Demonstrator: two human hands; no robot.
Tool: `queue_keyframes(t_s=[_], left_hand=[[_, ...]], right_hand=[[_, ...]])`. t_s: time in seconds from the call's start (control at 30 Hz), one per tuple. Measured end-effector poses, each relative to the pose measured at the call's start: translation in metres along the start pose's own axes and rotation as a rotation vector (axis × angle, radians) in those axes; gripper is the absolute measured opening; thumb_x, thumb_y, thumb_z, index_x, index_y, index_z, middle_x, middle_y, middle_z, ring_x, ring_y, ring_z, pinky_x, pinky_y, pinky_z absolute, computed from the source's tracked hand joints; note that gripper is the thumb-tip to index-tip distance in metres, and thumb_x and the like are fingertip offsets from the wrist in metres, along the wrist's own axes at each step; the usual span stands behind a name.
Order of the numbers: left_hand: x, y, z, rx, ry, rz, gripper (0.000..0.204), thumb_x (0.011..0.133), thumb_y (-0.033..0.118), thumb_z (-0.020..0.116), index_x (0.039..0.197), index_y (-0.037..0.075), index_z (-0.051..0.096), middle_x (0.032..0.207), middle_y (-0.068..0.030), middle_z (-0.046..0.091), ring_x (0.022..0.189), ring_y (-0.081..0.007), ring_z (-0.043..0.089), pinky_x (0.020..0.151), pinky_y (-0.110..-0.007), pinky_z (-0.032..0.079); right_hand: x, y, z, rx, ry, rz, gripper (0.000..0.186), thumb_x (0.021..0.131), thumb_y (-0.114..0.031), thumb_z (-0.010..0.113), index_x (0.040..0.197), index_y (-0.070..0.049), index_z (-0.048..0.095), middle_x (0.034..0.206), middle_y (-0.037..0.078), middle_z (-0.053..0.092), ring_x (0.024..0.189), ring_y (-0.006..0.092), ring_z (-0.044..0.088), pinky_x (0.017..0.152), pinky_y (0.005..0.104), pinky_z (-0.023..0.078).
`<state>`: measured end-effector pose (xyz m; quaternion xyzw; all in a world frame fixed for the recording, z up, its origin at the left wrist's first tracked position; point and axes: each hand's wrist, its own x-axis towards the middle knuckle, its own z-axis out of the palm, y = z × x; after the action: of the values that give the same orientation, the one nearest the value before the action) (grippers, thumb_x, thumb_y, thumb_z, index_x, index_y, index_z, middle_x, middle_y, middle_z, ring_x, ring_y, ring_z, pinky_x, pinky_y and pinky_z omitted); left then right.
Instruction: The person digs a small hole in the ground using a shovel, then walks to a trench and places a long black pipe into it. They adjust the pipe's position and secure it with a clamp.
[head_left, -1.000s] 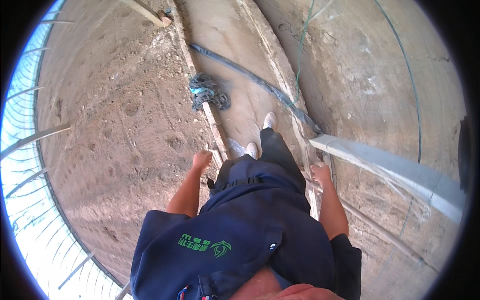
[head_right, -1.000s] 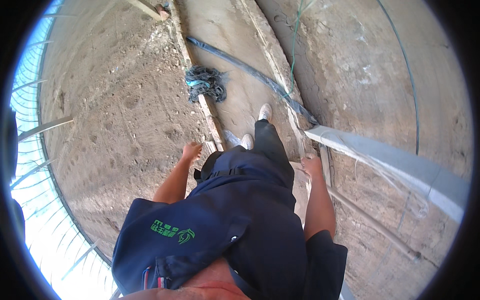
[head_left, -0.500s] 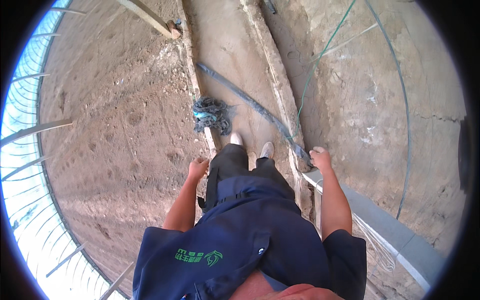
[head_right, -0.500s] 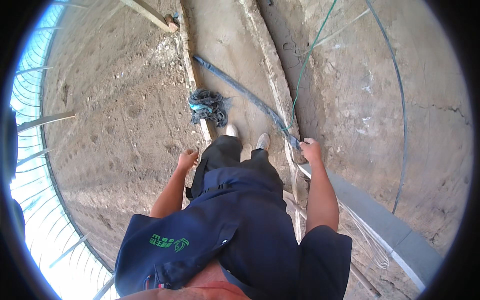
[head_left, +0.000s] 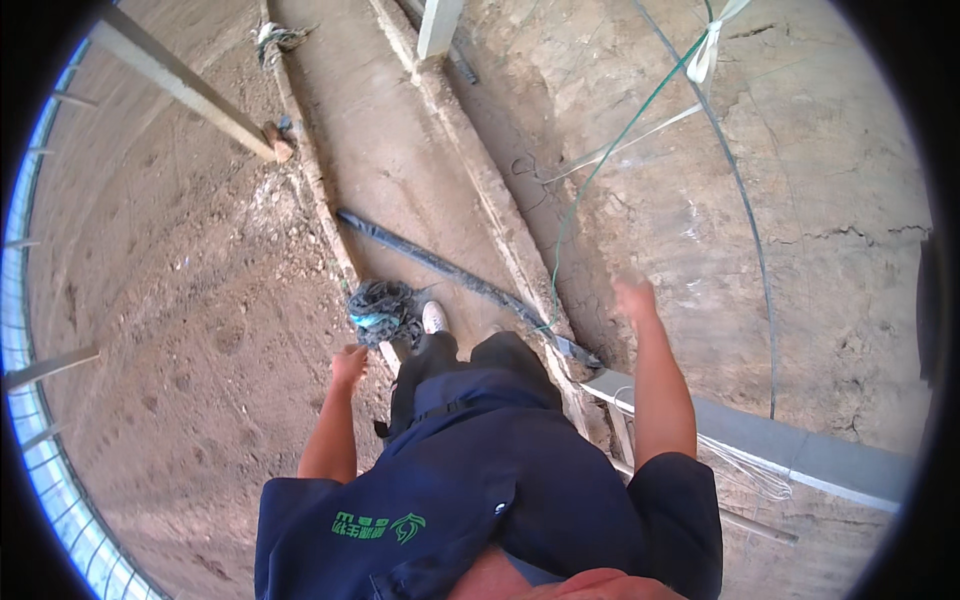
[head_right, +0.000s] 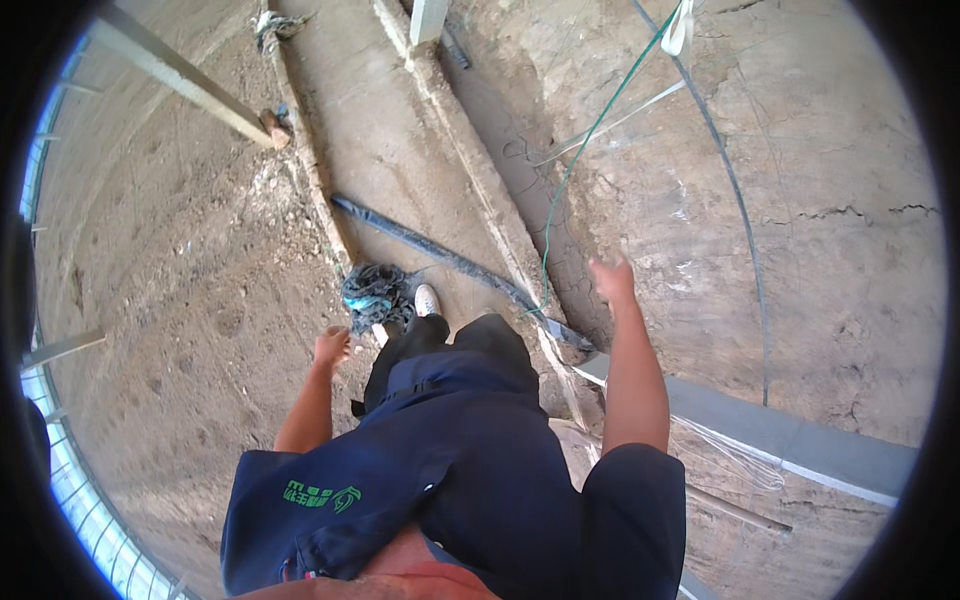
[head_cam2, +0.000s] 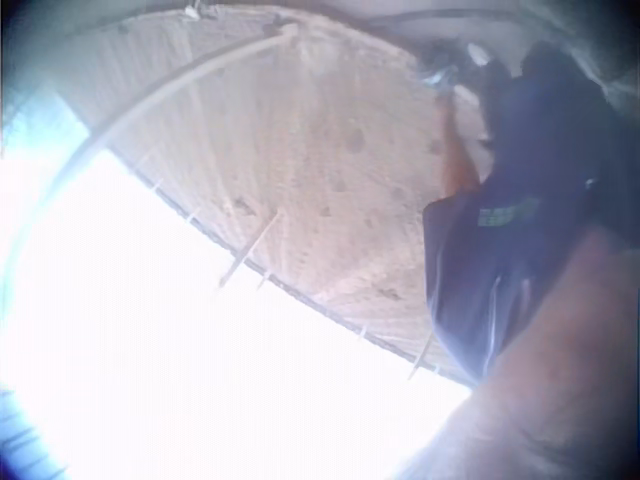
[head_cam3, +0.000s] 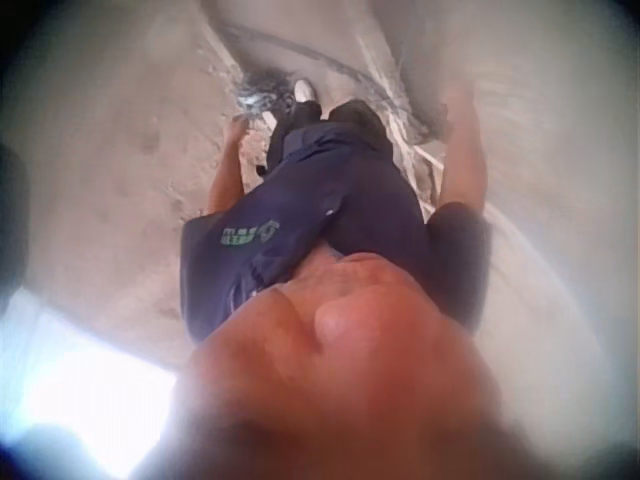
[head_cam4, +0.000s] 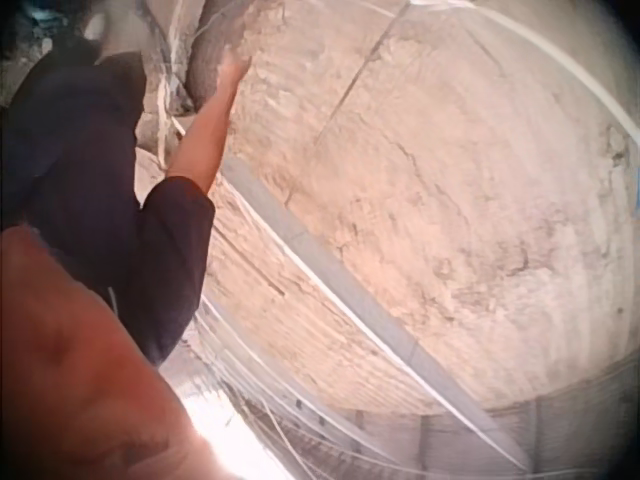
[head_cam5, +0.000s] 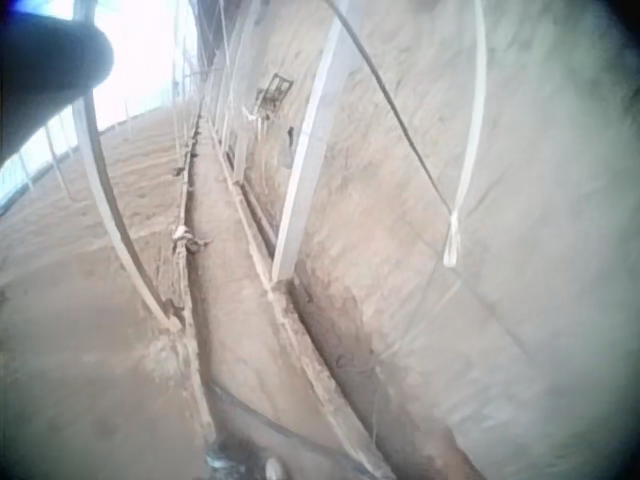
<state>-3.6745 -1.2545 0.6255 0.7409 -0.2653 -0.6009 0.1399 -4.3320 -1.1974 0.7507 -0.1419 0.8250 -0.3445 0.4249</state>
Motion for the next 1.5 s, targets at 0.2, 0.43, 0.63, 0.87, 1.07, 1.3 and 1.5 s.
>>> queue_keyframes(t_s=[0.2,0.43,0.63,0.87,1.07,1.3,1.5], left_hand=[[-0.009,0.02,-0.025,-0.038,0.077,-0.013,0.023,0.093,0.023,0.07,0.094,0.001,0.065,0.07,-0.0046,0.062,0.052,-0.0125,0.057,0.044,-0.028,0.045],[-0.052,-0.015,-0.026,-0.095,0.083,-0.15,0.017,0.097,0.021,0.067,0.095,0.004,0.061,0.072,-0.0044,0.057,0.052,-0.0145,0.053,0.044,-0.029,0.041],[-0.072,-0.035,-0.018,-0.104,0.138,-0.218,0.017,0.096,0.019,0.065,0.093,0.003,0.061,0.07,-0.0035,0.055,0.051,-0.0134,0.052,0.042,-0.028,0.04],[-0.054,-0.001,0.005,-0.005,0.184,-0.133,0.024,0.097,0.021,0.066,0.11,0.001,0.064,0.078,-0.0041,0.06,0.053,-0.0119,0.054,0.043,-0.027,0.044],[-0.039,0.049,0.053,0.086,0.127,-0.042,0.039,0.095,0.021,0.069,0.126,-0.001,0.063,0.085,-0.0066,0.066,0.058,-0.0125,0.06,0.05,-0.028,0.05],[0.028,0.028,0.129,0.262,-0.09,-0.146,0.043,0.093,0.019,0.07,0.129,-0.003,0.061,0.087,-0.0087,0.069,0.06,-0.0125,0.063,0.052,-0.029,0.051],[0.09,0.006,0.176,0.521,-0.227,-0.132,0.034,0.096,0.013,0.068,0.126,0.0,0.059,0.083,-0.0056,0.065,0.06,-0.0099,0.061,0.052,-0.027,0.051]], right_hand=[[0.064,-0.177,0.015,0.005,0.168,-0.333,0.088,0.083,-0.029,0.083,0.153,0.001,0.038,0.141,0.023,0.057,0.128,0.032,0.056,0.106,0.0437,0.046],[0.103,-0.307,0.034,0.061,0.321,-0.589,0.087,0.081,-0.024,0.084,0.148,0.009,0.041,0.133,0.026,0.061,0.122,0.0313,0.061,0.104,0.0393,0.047],[0.13,-0.221,0.072,-0.173,-0.052,-0.356,0.065,0.082,-0.023,0.081,0.135,0.007,0.058,0.122,0.021,0.069,0.113,0.0282,0.066,0.096,0.0392,0.052],[0.104,-0.024,0.107,-0.368,-0.317,-0.052,0.059,0.083,-0.023,0.081,0.13,0.008,0.064,0.123,0.023,0.071,0.114,0.0301,0.068,0.098,0.0398,0.052],[0.092,0.087,0.117,-0.336,-0.368,0.199,0.049,0.079,-0.021,0.081,0.119,0.006,0.071,0.1,0.021,0.076,0.089,0.0321,0.072,0.084,0.0432,0.055],[0.123,0.204,0.169,-0.52,-0.32,-0.029,0.048,0.079,-0.032,0.077,0.114,0.001,0.072,0.105,0.027,0.073,0.1,0.0378,0.072,0.09,0.0436,0.054],[0.177,0.297,0.237,-0.6,-0.335,0.129,0.06,0.082,-0.029,0.073,0.131,0.002,0.061,0.114,0.028,0.071,0.111,0.0398,0.068,0.096,0.0441,0.053]])
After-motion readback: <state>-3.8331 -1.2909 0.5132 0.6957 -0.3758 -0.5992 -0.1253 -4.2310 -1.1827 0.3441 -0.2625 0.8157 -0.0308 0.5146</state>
